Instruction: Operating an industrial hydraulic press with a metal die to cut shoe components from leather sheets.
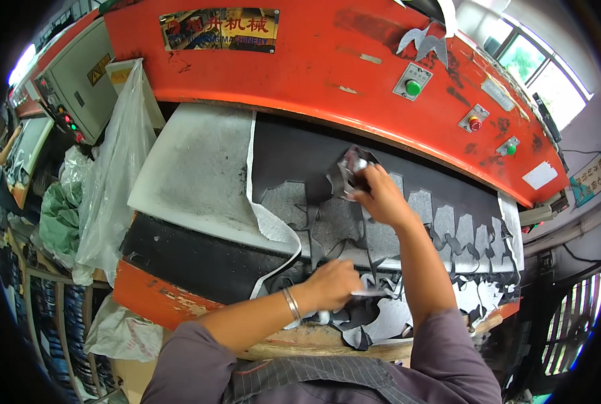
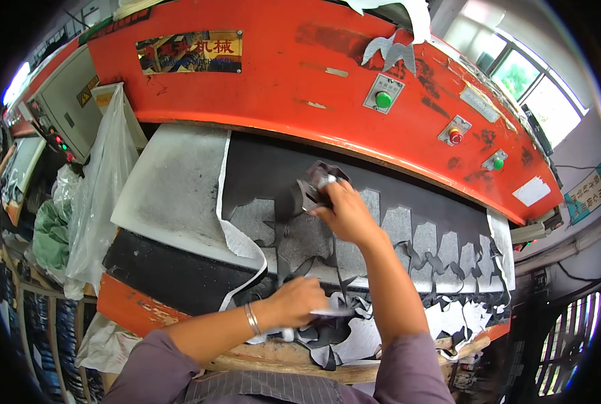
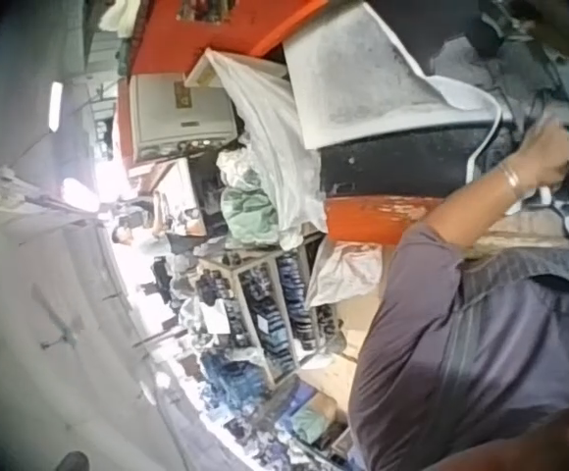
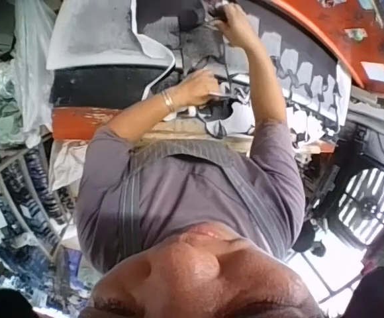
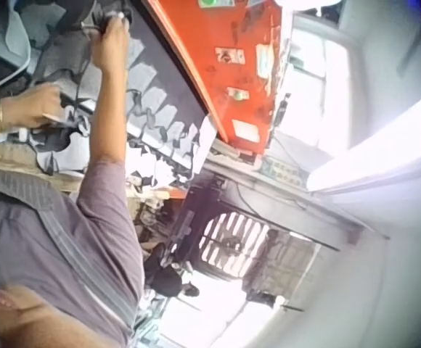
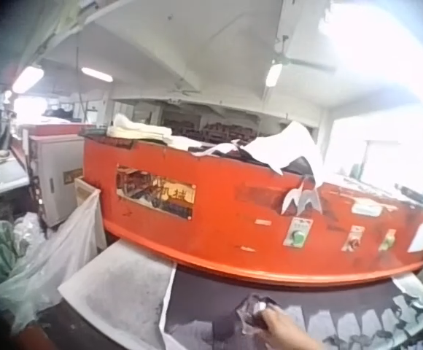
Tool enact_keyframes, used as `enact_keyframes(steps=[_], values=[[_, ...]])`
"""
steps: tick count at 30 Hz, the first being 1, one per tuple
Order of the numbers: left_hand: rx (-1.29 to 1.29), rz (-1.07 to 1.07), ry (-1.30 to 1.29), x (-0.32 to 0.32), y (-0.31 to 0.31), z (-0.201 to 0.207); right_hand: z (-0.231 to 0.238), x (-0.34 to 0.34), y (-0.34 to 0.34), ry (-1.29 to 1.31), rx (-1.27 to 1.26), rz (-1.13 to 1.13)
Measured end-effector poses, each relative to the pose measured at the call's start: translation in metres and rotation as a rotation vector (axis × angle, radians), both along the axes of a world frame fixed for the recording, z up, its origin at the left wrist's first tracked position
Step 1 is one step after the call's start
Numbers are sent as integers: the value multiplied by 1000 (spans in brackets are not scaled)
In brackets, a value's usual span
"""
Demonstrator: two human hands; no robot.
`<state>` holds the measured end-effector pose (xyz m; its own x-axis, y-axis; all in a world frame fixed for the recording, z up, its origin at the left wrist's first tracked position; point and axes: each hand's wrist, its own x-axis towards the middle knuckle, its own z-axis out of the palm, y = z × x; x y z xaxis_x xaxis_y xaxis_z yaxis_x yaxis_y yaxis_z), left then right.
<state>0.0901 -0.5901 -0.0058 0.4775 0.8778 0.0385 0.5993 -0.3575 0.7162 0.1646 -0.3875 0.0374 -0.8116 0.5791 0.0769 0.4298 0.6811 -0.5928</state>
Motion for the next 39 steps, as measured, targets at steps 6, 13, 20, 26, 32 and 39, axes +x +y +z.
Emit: enact_keyframes(steps=[6, 13, 20, 26, 32, 39], values=[[30, 115, -154, -39, -8, 48, -37, -73, 32, -274, 228, 333], [-126, 761, -127, -121, 13, 31, -73, -81, 69, -189, 318, 554], [-12, 884, -15, -158, 70, -31, -100, -51, 55, 199, -33, -29], [34, 801, 174, -146, 81, -42, -119, -40, 61, 182, 132, 67], [41, 830, 160, -141, 78, -29, -113, -49, 67, 164, 165, 60], [94, 863, 219, -137, 80, -34, -120, -50, 73, 166, 121, 40]])
